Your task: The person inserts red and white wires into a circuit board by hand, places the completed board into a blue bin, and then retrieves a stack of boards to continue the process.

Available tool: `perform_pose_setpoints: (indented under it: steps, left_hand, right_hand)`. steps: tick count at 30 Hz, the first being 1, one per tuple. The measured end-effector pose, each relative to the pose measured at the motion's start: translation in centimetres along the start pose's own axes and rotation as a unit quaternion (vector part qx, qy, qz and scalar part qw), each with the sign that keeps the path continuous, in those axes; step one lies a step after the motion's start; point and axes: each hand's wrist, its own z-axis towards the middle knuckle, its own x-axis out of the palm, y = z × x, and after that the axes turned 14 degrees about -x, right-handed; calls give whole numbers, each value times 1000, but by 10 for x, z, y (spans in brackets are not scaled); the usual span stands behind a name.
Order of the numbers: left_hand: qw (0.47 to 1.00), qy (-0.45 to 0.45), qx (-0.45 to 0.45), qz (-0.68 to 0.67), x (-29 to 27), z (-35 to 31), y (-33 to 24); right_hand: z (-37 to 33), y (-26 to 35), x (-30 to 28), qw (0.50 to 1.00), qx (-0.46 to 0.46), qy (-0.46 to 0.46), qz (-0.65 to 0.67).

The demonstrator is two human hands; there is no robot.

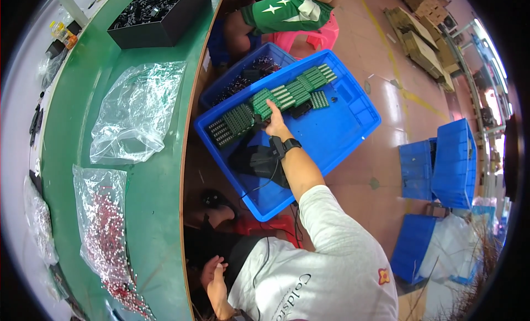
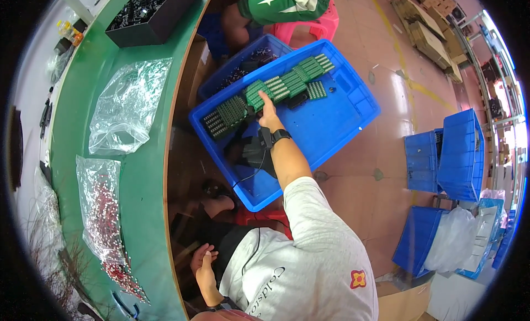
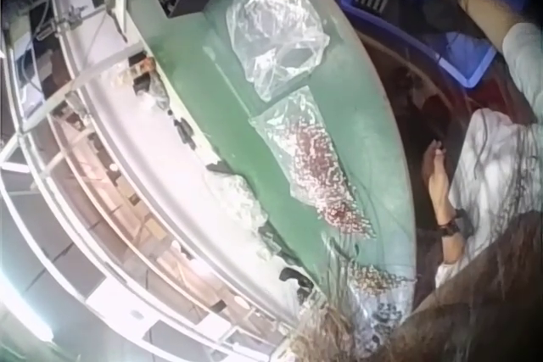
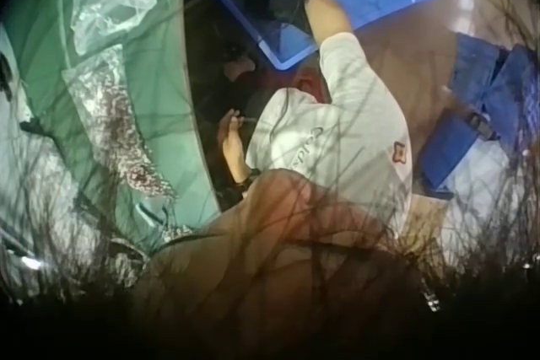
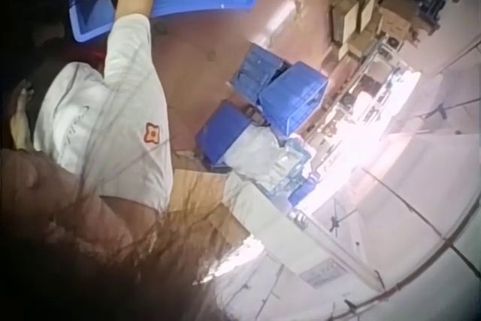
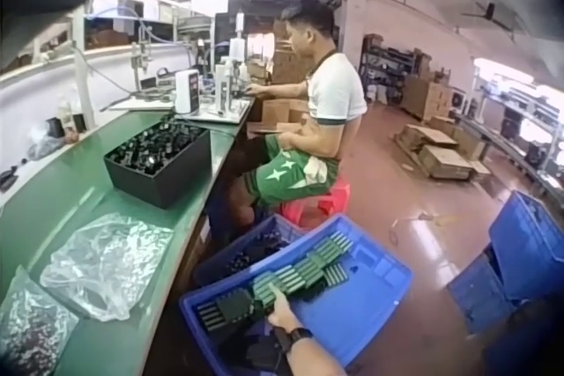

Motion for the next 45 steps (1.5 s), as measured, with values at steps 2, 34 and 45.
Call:
perform_pose_setpoints:
  steps: [2,34,45]
  left_hand:
    - [1000,-1,-1,11,-1,-1,0]
    - [1000,-17,24,-9,-6,-8,5]
    - [998,-17,49,-22,-16,-17,12]
  right_hand:
    - [-2,0,1,999,30,-19,-24]
    - [-29,-18,12,982,-169,-85,31]
    - [-83,0,13,979,-165,-83,87]
